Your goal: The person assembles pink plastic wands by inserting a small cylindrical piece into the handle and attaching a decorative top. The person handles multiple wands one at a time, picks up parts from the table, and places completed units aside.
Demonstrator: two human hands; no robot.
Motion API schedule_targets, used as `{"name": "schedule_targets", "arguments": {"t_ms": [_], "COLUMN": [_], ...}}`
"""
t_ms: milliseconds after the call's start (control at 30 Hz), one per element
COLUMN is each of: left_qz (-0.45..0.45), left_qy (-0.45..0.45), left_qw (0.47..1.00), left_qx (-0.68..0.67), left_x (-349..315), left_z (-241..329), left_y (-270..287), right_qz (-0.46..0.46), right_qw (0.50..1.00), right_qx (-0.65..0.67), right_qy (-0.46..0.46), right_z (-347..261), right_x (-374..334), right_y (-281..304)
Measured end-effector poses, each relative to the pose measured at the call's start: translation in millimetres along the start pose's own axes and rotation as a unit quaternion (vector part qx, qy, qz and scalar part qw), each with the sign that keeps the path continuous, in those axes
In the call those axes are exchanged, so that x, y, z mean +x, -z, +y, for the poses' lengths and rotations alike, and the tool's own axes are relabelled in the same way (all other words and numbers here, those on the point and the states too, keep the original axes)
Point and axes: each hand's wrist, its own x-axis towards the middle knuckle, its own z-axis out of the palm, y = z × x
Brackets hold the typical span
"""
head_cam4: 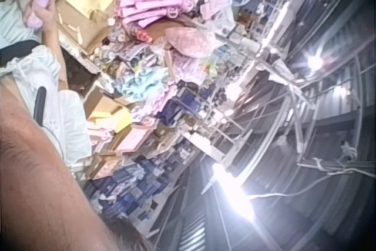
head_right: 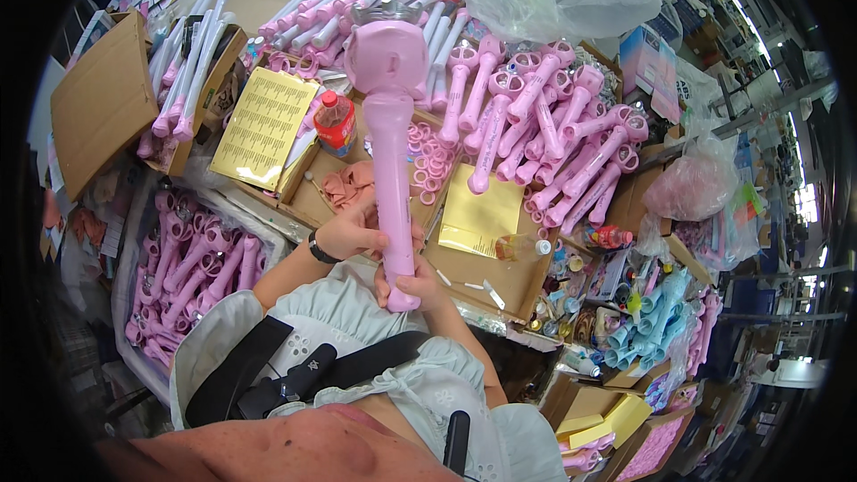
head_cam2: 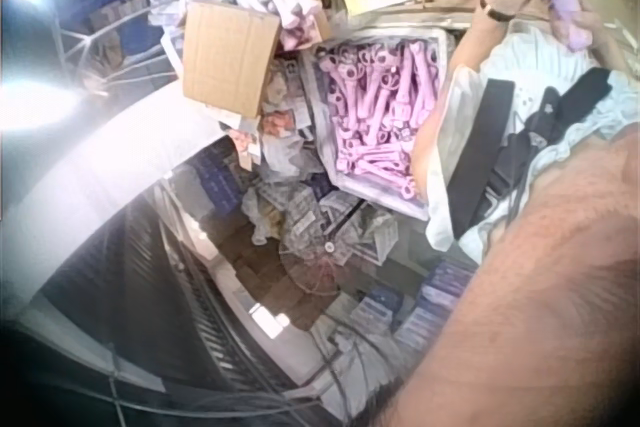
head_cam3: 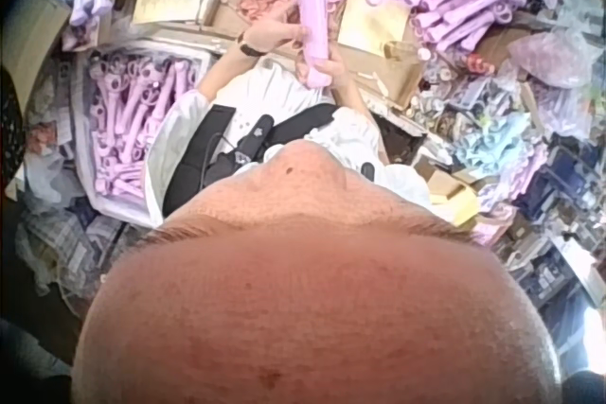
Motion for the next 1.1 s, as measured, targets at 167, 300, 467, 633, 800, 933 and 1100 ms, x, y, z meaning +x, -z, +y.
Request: {"name": "schedule_targets", "arguments": {"t_ms": [167,300,467,633,800,933,1100], "left_qz": [0.142,0.202,0.226,0.201,0.189,0.196,0.194], "left_qy": [-0.076,-0.124,-0.107,-0.120,-0.164,-0.145,-0.158], "left_qw": [0.971,0.942,0.936,0.953,0.968,0.970,0.968], "left_qx": [0.175,0.237,0.246,0.193,0.028,0.016,-0.002], "left_x": [3,7,4,7,18,19,17], "left_z": [-8,-17,-20,-10,10,11,1], "left_y": [-1,2,0,0,2,-1,1], "right_qz": [0.166,0.268,0.250,0.228,0.196,0.202,0.201], "right_qw": [0.969,0.845,0.900,0.929,0.927,0.927,0.929], "right_qx": [-0.174,-0.456,-0.353,-0.290,-0.318,-0.317,-0.311], "right_qy": [0.051,0.081,0.047,0.026,-0.015,-0.008,-0.018], "right_z": [-2,5,5,4,8,12,13], "right_x": [7,15,10,1,-5,-7,-8], "right_y": [-1,-3,-4,-7,-8,-4,-2]}}
